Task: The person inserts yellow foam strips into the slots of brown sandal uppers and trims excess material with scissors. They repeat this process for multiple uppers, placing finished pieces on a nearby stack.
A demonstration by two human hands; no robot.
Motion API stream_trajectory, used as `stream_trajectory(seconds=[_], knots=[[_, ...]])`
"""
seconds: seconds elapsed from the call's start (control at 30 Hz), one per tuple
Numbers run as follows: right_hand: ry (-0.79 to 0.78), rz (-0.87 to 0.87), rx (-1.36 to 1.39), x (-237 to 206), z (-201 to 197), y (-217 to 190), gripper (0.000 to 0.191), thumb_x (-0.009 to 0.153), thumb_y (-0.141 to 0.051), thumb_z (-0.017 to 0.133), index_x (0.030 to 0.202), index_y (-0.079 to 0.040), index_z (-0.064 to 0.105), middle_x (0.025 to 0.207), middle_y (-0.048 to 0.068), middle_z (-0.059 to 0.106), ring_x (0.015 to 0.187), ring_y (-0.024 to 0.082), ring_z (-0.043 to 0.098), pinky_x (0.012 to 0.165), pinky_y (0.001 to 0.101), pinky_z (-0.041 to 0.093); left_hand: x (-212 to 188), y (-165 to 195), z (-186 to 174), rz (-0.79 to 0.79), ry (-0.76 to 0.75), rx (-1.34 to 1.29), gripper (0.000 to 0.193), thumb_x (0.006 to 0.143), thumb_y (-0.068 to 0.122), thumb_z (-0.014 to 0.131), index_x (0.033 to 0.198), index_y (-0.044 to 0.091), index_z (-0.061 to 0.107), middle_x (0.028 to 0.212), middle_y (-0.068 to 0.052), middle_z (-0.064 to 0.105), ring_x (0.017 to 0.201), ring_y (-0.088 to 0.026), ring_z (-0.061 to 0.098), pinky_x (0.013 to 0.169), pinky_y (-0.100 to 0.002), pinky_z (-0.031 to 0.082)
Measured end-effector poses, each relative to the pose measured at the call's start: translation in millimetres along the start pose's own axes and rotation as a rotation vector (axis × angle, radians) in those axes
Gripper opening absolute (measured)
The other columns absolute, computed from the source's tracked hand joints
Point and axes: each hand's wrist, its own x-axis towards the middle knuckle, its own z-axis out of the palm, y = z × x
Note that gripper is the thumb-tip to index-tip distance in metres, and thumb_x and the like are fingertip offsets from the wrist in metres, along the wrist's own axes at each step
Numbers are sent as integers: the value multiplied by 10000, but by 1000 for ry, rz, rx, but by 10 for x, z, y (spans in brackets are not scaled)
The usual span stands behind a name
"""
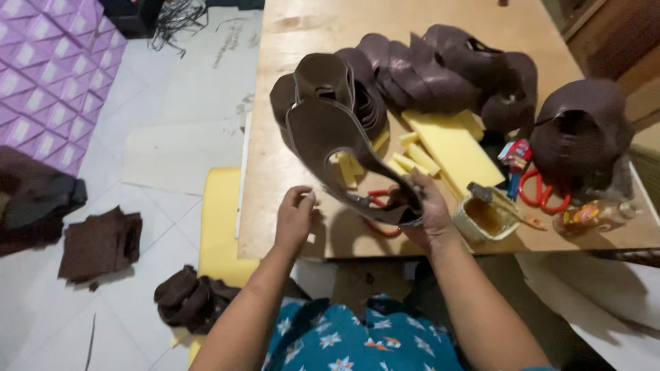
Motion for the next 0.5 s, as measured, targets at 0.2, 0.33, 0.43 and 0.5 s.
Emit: stream_trajectory(seconds=[0.2, 0.33, 0.43, 0.5], knots=[[-195, -38, -208, 37, -182, 411, 272, 1025, -343, 606, 981, -74, 611, 900, 60, 719, 859, 148, 694, 815, 291, 554, -554, -16, 232, -224, 38, -674, 390, 914, 274, 394, 1190, 131, 629, 1033, -89, 765, 824, -182, 741, 706, -362, 623], [-198, 1, -602, 23, -243, 349, 236, 1021, -338, 617, 1059, -110, 663, 793, -53, 593, 619, 32, 454, 547, 214, 348, -766, 50, 212, -261, -142, 57, 357, 990, 264, 537, 927, -36, 720, 780, -133, 745, 673, -263, 676, 630, -395, 546], [-105, -3, -770, 60, -249, 323, 192, 961, -321, 620, 1013, -136, 624, 820, -20, 685, 667, 56, 553, 587, 220, 410, -954, 166, 220, -134, -268, 410, 294, 930, 281, 645, 858, 5, 718, 755, -130, 730, 721, -286, 729, 678, -409, 590], [-116, -37, -771, 103, -248, 346, 178, 962, -292, 658, 1016, -127, 615, 815, -22, 668, 666, 60, 526, 596, 219, 406, -977, 290, 314, 238, -178, 609, 265, 902, 298, 693, 891, 33, 709, 814, -163, 720, 757, -312, 722, 709, -426, 568]])
